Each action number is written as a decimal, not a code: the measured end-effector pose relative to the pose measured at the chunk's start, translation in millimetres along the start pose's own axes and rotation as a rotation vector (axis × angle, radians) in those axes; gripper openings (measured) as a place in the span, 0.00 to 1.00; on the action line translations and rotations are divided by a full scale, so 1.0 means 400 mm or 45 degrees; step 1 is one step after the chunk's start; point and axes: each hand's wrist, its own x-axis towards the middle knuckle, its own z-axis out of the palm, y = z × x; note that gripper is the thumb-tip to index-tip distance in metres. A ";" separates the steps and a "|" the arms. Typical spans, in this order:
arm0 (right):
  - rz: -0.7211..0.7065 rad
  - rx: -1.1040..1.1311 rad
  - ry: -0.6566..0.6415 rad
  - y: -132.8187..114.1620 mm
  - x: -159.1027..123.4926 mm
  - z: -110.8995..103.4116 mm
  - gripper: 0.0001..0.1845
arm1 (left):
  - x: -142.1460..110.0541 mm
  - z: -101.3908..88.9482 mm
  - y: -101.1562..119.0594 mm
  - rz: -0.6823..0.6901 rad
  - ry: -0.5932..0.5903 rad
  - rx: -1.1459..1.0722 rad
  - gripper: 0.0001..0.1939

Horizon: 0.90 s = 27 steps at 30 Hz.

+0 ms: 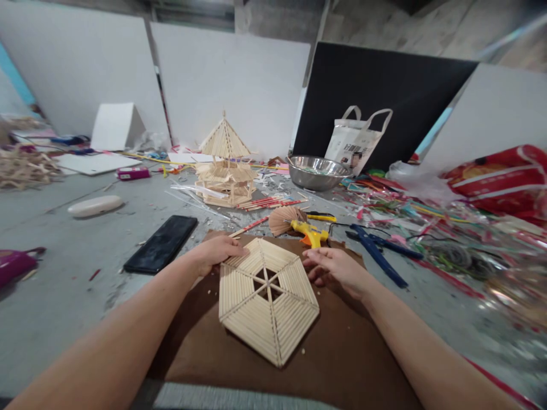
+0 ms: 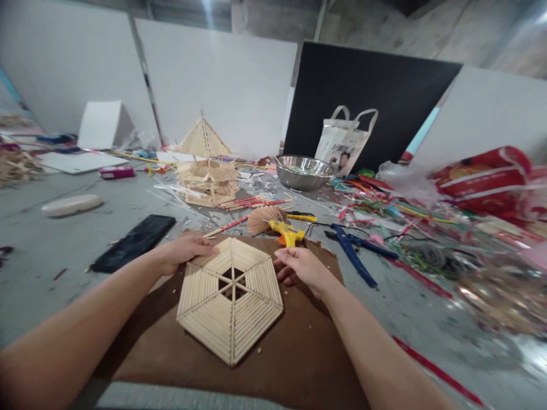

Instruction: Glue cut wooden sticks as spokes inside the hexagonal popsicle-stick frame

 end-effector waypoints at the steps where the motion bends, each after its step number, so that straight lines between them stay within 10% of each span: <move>1: -0.016 0.016 0.022 0.002 0.002 -0.001 0.15 | -0.002 0.001 0.005 -0.037 -0.018 -0.051 0.10; 12: -0.094 0.340 0.140 0.000 0.009 0.009 0.15 | 0.012 -0.024 0.024 0.303 0.134 -0.604 0.08; 20: -0.359 -0.001 0.508 0.054 0.074 -0.032 0.18 | 0.017 -0.017 0.021 0.414 0.123 -0.722 0.14; 27: -0.346 0.108 0.361 0.032 0.053 -0.031 0.18 | 0.011 -0.003 0.014 0.415 0.064 -0.700 0.13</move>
